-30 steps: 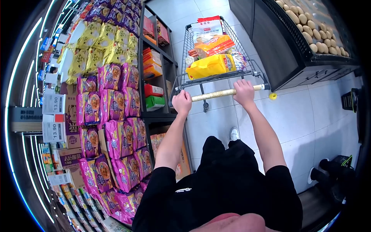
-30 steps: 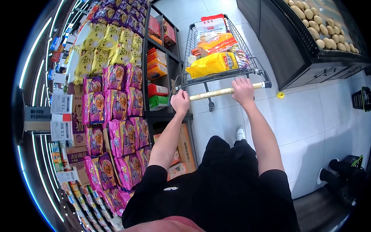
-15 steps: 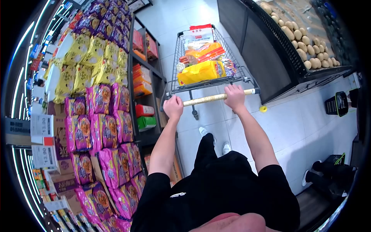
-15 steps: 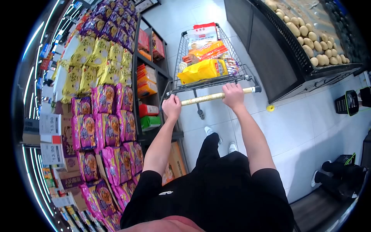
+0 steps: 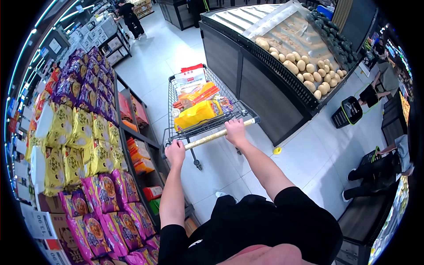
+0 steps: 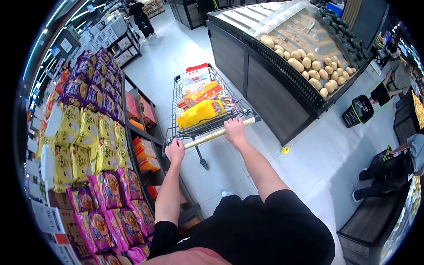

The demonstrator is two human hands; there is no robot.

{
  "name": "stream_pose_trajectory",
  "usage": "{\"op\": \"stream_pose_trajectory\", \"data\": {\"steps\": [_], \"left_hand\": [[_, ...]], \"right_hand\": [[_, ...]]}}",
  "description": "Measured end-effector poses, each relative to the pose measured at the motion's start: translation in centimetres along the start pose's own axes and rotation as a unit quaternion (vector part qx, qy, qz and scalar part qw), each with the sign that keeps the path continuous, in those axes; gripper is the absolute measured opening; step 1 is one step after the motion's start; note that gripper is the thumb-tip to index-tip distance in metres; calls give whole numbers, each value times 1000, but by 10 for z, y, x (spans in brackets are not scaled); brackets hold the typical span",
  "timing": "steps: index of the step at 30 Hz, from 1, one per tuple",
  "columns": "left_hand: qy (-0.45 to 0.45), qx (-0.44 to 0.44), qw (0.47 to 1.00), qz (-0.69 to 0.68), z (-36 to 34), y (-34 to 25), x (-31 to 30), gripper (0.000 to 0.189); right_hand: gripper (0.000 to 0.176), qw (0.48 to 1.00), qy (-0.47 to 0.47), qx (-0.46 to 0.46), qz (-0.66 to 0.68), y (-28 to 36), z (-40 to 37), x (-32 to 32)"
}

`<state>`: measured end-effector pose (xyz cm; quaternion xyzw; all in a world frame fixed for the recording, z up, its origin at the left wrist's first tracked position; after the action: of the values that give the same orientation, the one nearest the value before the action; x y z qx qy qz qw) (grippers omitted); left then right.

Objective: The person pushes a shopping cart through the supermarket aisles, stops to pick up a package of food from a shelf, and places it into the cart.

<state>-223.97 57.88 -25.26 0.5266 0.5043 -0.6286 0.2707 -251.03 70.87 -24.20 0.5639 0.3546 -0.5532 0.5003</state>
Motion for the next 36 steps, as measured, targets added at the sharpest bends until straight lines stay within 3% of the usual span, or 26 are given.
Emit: {"op": "stream_pose_trajectory", "data": {"steps": [6, 8, 20, 24, 30, 36], "left_hand": [[75, -16, 997, 28, 52, 6, 2, 40], [90, -24, 995, 33, 68, 7, 3, 42], [87, -72, 992, 47, 156, -26, 31, 42], [88, -87, 992, 26, 179, -55, 52, 42], [39, -70, 996, 28, 199, -107, 68, 37], [-1, -81, 997, 17, 223, -123, 71, 35]], "right_hand": [[20, 998, 67, 19, 3, -4, 50, 19], [20, 985, 170, 8, -1, -7, 66, 39], [22, 979, 183, -87, 9, -65, 181, 63], [21, 983, 149, -109, -2, -109, 221, 69], [18, 985, 10, -170, 38, -160, 254, 58], [17, 981, 29, -194, 9, -173, 288, 67]]}}
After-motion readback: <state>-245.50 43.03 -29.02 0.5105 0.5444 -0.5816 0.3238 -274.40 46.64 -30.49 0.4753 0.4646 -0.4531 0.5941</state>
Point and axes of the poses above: each hand's wrist, its own z-axis towards the middle knuckle, its own x-axis out of the palm, y = z × x, the point moved 8 cm from there along z, towards the middle knuckle, and after that the axes turned 10 degrees about y, right-handed, at the moved point
